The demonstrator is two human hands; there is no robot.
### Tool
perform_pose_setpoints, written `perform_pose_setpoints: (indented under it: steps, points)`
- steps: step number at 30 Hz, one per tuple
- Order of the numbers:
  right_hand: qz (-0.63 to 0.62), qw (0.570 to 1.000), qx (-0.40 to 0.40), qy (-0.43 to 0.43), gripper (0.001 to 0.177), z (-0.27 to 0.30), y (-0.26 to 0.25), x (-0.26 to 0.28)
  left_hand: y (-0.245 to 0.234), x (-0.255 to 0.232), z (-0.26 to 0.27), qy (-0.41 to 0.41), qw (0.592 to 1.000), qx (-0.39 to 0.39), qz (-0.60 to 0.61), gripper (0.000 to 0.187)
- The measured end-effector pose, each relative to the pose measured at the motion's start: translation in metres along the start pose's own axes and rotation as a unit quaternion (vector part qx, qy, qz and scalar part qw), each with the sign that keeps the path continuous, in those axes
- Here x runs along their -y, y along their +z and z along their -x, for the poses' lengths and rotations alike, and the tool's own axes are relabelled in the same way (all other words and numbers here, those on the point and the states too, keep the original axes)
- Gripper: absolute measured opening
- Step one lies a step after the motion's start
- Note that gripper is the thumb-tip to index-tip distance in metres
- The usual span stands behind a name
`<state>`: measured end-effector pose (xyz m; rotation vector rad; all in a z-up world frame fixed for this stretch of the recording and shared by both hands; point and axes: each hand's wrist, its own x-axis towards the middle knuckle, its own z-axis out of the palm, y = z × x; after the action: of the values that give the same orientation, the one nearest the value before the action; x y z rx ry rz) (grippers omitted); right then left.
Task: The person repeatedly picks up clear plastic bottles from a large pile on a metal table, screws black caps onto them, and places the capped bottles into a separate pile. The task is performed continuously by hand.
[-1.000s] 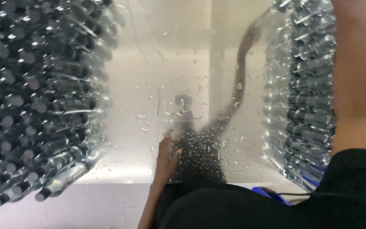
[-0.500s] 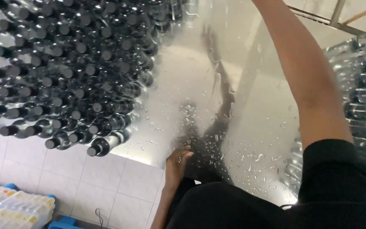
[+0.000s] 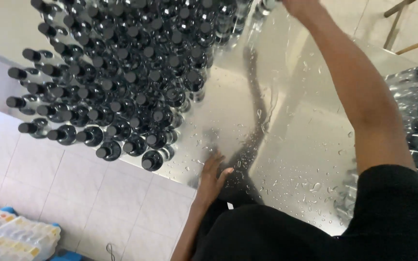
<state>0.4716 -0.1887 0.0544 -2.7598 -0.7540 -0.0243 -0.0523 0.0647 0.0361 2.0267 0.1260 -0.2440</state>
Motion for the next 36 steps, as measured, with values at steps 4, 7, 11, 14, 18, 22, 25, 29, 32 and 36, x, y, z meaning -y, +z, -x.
perform_pose_setpoints:
  steps: [4, 7, 11, 14, 18, 22, 25, 29, 32, 36]
  points:
    - [0.03, 0.999, -0.008, 0.029, 0.034, 0.068, -0.065, 0.034, 0.022, 0.017, -0.053, 0.113, 0.993, 0.0, 0.011, 0.09]
    - [-0.092, 0.986, 0.074, 0.12, 0.027, 0.143, -0.141, 0.119, 0.003, -0.059, -0.091, 0.048, 0.995, 0.039, 0.081, 0.106]
    - [-0.176, 0.951, 0.152, 0.203, 0.027, 0.218, -0.175, 0.173, 0.012, -0.118, -0.112, 0.019, 0.985, 0.081, 0.151, 0.125]
    - [-0.266, 0.926, 0.15, 0.22, 0.035, 0.262, -0.156, 0.179, 0.057, -0.099, -0.106, 0.044, 0.96, 0.186, 0.206, 0.137]
    - [-0.364, 0.87, 0.135, 0.303, 0.053, 0.31, -0.107, 0.165, 0.104, -0.044, -0.088, -0.045, 0.881, 0.27, 0.385, 0.06]
    - [-0.361, 0.851, 0.125, 0.36, 0.088, 0.386, -0.064, 0.128, 0.126, -0.006, -0.073, -0.178, 0.843, 0.272, 0.429, 0.033]
    - [-0.358, 0.831, 0.135, 0.403, 0.093, 0.443, -0.062, 0.135, 0.125, 0.003, -0.064, -0.198, 0.833, 0.276, 0.437, 0.038]
    - [-0.379, 0.8, 0.135, 0.444, 0.07, 0.482, -0.067, 0.157, 0.122, 0.008, -0.062, -0.202, 0.844, 0.273, 0.415, 0.043]
    - [-0.409, 0.77, 0.114, 0.476, 0.058, 0.509, -0.053, 0.162, 0.119, -0.006, -0.056, -0.217, 0.837, 0.289, 0.411, 0.042]
    - [-0.423, 0.78, 0.103, 0.449, 0.066, 0.523, -0.05, 0.168, 0.116, -0.022, -0.051, -0.231, 0.836, 0.293, 0.402, 0.046]
